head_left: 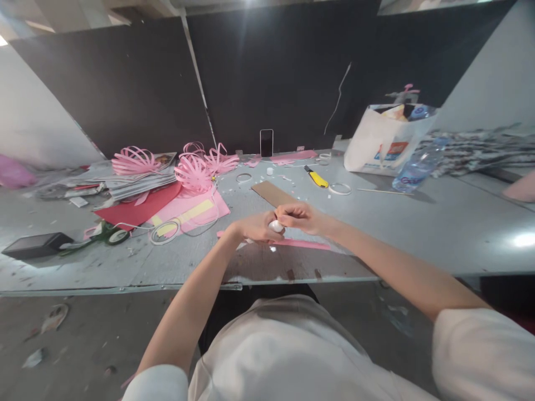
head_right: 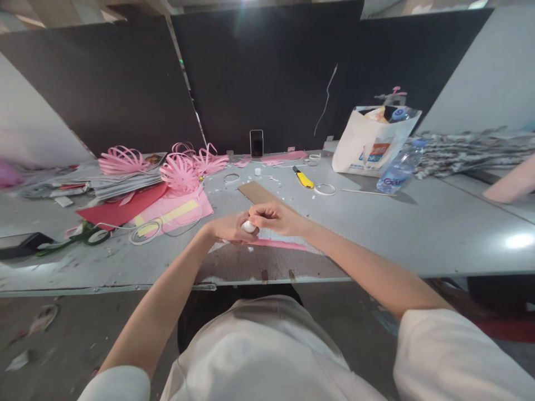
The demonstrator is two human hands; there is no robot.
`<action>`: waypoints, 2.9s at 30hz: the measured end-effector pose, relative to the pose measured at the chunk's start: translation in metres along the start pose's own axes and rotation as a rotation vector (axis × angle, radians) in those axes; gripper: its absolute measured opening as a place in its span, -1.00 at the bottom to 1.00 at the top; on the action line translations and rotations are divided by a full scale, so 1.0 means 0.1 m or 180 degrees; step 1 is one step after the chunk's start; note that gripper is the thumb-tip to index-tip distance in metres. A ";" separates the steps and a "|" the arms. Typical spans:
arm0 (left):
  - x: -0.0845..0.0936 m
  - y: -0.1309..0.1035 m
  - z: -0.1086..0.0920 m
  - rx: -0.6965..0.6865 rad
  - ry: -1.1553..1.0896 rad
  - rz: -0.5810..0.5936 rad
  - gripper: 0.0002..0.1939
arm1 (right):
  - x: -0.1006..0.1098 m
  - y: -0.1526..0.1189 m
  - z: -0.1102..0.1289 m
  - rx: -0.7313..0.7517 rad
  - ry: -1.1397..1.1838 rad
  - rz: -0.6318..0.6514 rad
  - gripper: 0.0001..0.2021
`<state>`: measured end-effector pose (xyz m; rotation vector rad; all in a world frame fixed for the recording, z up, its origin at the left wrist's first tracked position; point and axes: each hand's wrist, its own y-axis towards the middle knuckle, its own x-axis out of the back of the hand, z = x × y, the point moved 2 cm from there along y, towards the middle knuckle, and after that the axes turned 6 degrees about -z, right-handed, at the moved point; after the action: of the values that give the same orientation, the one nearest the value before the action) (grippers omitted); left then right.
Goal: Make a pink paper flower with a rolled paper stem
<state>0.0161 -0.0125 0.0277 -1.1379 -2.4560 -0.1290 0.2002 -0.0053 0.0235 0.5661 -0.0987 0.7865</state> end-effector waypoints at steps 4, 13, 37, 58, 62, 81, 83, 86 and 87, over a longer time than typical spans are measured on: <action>0.00 0.03 -0.02 -0.0323 0.0049 -0.0023 -0.79 | -0.01 0.03 -0.01 -0.0139 0.0354 -0.0121 -0.55; -0.02 0.02 -0.06 -0.0689 0.0536 -0.0700 -0.73 | 0.26 0.08 -0.10 -0.0561 -0.0042 -0.1380 -0.43; 0.17 0.23 0.26 -0.1409 0.2957 -0.2197 -0.88 | 0.45 -0.01 -0.04 0.0040 -0.2683 -0.0775 -0.57; 0.16 0.29 0.32 -0.1673 0.2990 -0.2576 -0.87 | 0.15 0.12 -0.17 -0.0232 -0.1291 -0.1492 -0.70; 0.14 0.18 0.28 -0.2021 0.2539 -0.3166 -0.74 | 0.49 0.09 -0.22 -0.0346 -0.1265 -0.2380 -0.65; 0.09 0.22 0.24 -0.0200 0.2656 -0.2775 -0.95 | 0.16 -0.01 -0.07 0.0755 -0.2955 -0.0603 -0.79; 0.08 0.23 0.23 -0.0106 0.2711 -0.2744 -0.96 | 0.15 0.01 -0.07 0.0981 -0.3285 -0.0550 -0.79; 0.08 0.23 0.22 -0.0046 0.2709 -0.2709 -0.95 | 0.15 0.03 -0.07 0.1189 -0.3629 -0.0488 -0.78; 0.08 0.23 0.22 -0.0053 0.2702 -0.2678 -0.95 | 0.16 0.03 -0.07 0.1228 -0.3723 -0.0453 -0.79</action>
<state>0.0211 0.0139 0.0088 0.0685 -1.9471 -0.7083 0.2087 0.0097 0.0236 1.3333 -0.9840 0.2438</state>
